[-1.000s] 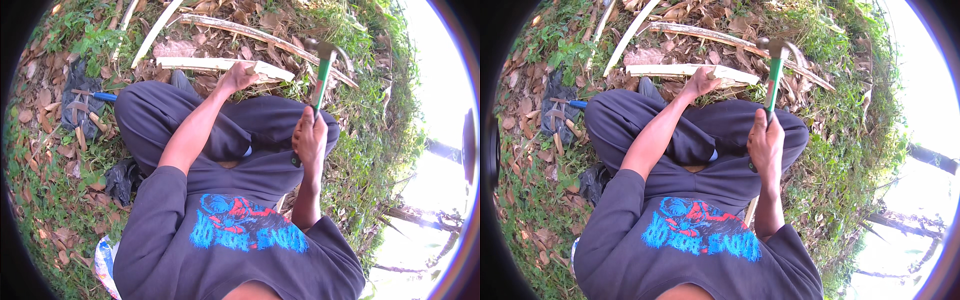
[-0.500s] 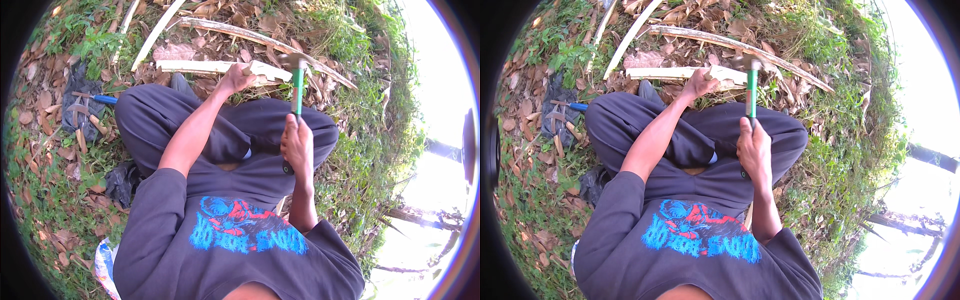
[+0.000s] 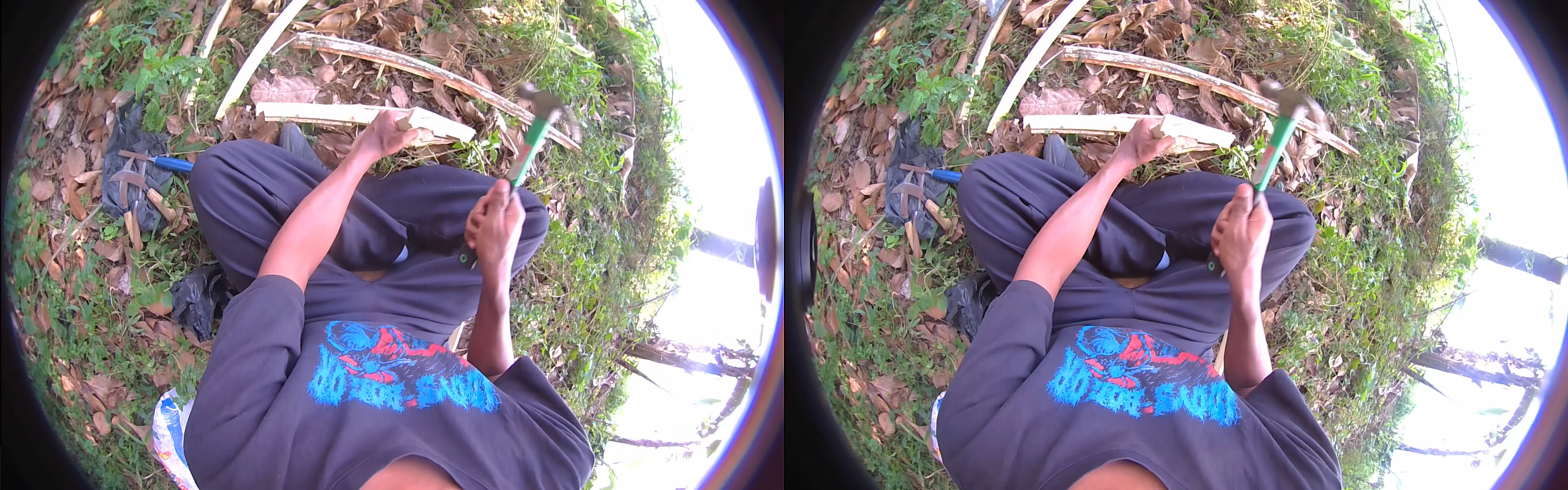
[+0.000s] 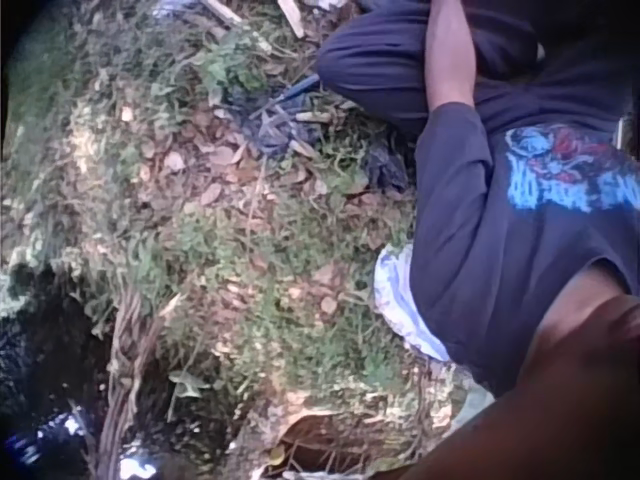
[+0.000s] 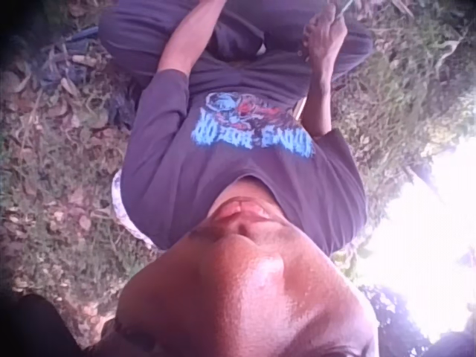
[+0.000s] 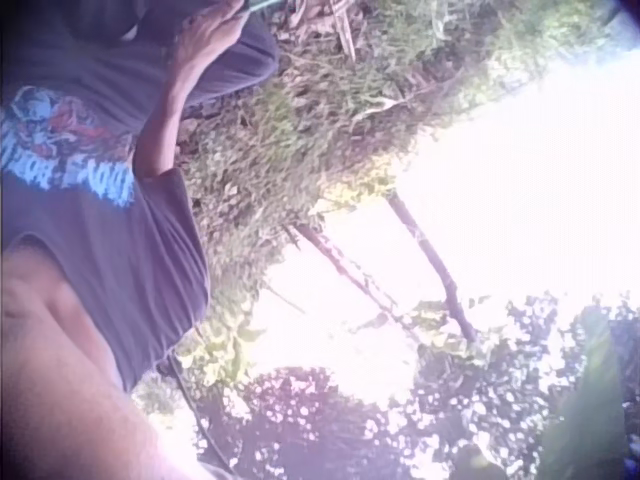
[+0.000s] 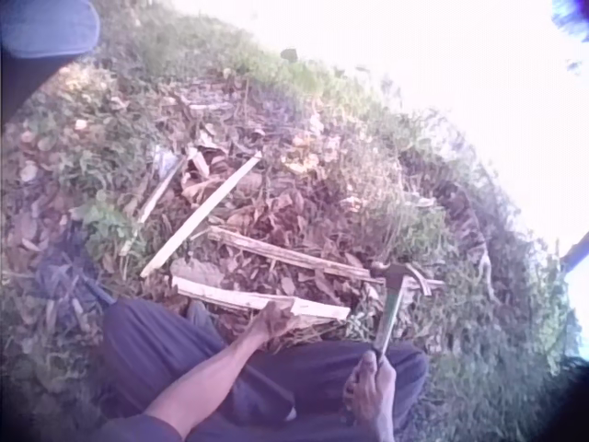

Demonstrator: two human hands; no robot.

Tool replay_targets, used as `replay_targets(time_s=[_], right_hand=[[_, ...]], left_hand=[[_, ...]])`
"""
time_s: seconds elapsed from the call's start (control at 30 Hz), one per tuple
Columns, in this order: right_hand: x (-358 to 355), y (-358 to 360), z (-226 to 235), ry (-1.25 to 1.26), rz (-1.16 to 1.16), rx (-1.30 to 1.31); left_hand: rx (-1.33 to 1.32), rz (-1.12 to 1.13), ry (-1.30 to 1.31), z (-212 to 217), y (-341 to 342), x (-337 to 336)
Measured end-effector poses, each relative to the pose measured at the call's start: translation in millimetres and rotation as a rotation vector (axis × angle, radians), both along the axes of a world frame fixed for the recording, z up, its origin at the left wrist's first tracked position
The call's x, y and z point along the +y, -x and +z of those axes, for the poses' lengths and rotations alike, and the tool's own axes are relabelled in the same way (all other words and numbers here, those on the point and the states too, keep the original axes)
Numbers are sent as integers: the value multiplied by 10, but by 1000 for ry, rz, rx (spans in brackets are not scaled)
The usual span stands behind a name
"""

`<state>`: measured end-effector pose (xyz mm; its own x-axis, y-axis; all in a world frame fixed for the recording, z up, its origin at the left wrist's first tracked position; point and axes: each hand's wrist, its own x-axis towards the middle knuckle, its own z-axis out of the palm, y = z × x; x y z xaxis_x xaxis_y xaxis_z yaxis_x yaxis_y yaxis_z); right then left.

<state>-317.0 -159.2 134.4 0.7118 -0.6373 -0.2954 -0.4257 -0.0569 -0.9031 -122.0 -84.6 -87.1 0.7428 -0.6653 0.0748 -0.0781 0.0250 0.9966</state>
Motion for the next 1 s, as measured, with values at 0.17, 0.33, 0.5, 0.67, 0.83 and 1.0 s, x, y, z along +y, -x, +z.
replay_targets(time_s=[0.17,0.33,0.5,0.67,0.83,1.0], right_hand=[[-17,-5,-28,-10,145,307],[5,47,-93,61,95,73],[-21,-12,-85,336,348,249],[95,-2,-170,59,122,-35],[103,68,-60,-40,119,213],[58,46,-30,75,120,52]], left_hand=[[22,83,29,-252,-102,17],[39,40,40,-203,-32,-57],[-11,22,38,-362,-100,-29],[36,-12,17,-32,-23,17],[90,72,15,-82,-52,44],[59,-4,13,-75,-18,19]])
